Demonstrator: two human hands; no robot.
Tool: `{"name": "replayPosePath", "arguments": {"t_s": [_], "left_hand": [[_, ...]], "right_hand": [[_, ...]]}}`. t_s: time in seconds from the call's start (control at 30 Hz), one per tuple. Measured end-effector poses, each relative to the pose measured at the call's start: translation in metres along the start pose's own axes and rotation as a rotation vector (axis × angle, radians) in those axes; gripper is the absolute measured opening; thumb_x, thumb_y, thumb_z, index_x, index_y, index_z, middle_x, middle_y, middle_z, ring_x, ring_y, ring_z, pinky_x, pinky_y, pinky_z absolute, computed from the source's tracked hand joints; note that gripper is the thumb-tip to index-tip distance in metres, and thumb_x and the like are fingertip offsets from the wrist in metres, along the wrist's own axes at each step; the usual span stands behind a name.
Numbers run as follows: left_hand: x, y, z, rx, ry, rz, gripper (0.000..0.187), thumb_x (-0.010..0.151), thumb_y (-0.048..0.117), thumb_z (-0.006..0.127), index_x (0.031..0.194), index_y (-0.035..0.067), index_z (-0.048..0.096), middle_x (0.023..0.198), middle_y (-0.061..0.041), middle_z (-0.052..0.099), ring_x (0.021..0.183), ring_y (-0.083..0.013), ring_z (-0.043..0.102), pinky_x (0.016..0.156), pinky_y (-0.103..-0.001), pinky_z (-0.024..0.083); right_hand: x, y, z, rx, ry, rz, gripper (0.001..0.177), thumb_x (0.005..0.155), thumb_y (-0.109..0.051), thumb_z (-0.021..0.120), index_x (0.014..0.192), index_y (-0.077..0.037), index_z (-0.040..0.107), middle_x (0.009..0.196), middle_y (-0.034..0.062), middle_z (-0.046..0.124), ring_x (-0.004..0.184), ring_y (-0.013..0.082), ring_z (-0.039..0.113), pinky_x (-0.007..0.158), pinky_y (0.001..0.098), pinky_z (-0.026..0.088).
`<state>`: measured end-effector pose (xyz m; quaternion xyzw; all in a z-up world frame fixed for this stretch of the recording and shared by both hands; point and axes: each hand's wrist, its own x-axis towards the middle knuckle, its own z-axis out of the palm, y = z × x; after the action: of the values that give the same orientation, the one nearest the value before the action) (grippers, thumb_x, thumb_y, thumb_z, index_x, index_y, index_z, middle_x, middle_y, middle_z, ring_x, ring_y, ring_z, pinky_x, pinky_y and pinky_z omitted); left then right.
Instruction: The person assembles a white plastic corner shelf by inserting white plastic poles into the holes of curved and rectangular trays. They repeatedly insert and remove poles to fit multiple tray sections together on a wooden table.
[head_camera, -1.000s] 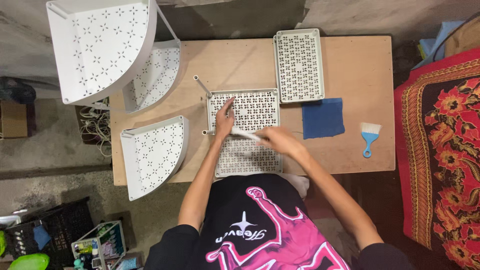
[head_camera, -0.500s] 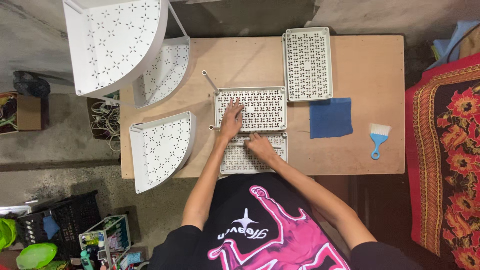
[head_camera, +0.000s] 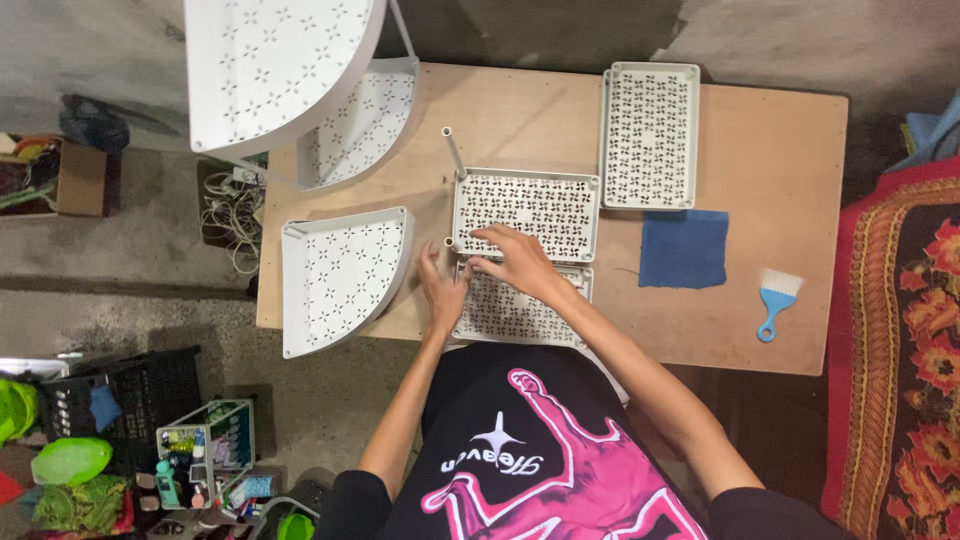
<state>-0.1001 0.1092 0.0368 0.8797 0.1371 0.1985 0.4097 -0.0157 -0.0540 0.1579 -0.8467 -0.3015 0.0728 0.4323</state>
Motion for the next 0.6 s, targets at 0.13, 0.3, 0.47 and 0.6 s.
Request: {"name": "replayPosePath", "arguments": {"t_s": [0.13, 0.3, 0.47, 0.6], "left_hand": [[0.012, -0.022, 0.009, -0.299, -0.168, 0.018, 0.076, 0.076, 0.001, 0.080, 0.146, -0.002, 0.053, 0.137, -0.020, 0.061, 0.124, -0.0341, 0.062, 0.104, -0.040, 0.053], [0.015, -0.039, 0.028, -0.338, -0.145, 0.038, 0.065, 0.074, -0.004, 0.078, 0.134, 0.007, 0.055, 0.148, -0.020, 0.058, 0.105, -0.0288, 0.073, 0.087, -0.035, 0.061], [0.016, -0.040, 0.038, -0.196, -0.126, 0.010, 0.082, 0.073, -0.008, 0.075, 0.150, 0.010, 0.054, 0.125, -0.014, 0.074, 0.101, -0.0293, 0.074, 0.085, -0.037, 0.059], [0.014, -0.043, 0.038, -0.162, -0.075, 0.086, 0.084, 0.071, -0.009, 0.072, 0.150, 0.009, 0.053, 0.124, -0.016, 0.073, 0.107, -0.0324, 0.071, 0.090, -0.041, 0.057]], "right_hand": [[0.026, 0.001, 0.032, -0.030, -0.068, -0.014, 0.037, 0.086, -0.028, 0.079, 0.112, -0.002, 0.073, 0.106, 0.0157, 0.074, 0.091, 0.0342, 0.072, 0.079, 0.0416, 0.058], [0.034, 0.021, 0.053, -0.070, -0.063, 0.014, 0.021, 0.087, -0.018, 0.075, 0.098, 0.000, 0.077, 0.088, 0.0203, 0.074, 0.074, 0.0367, 0.072, 0.071, 0.0438, 0.058], [0.029, 0.029, 0.051, -0.108, -0.157, 0.078, 0.022, 0.088, -0.019, 0.075, 0.092, 0.003, 0.075, 0.077, 0.0240, 0.070, 0.067, 0.0370, 0.070, 0.069, 0.0442, 0.057], [0.034, 0.012, 0.043, -0.029, -0.127, -0.039, 0.018, 0.083, -0.014, 0.074, 0.095, 0.000, 0.078, 0.076, 0.0231, 0.070, 0.065, 0.0376, 0.068, 0.065, 0.0451, 0.055]]}}
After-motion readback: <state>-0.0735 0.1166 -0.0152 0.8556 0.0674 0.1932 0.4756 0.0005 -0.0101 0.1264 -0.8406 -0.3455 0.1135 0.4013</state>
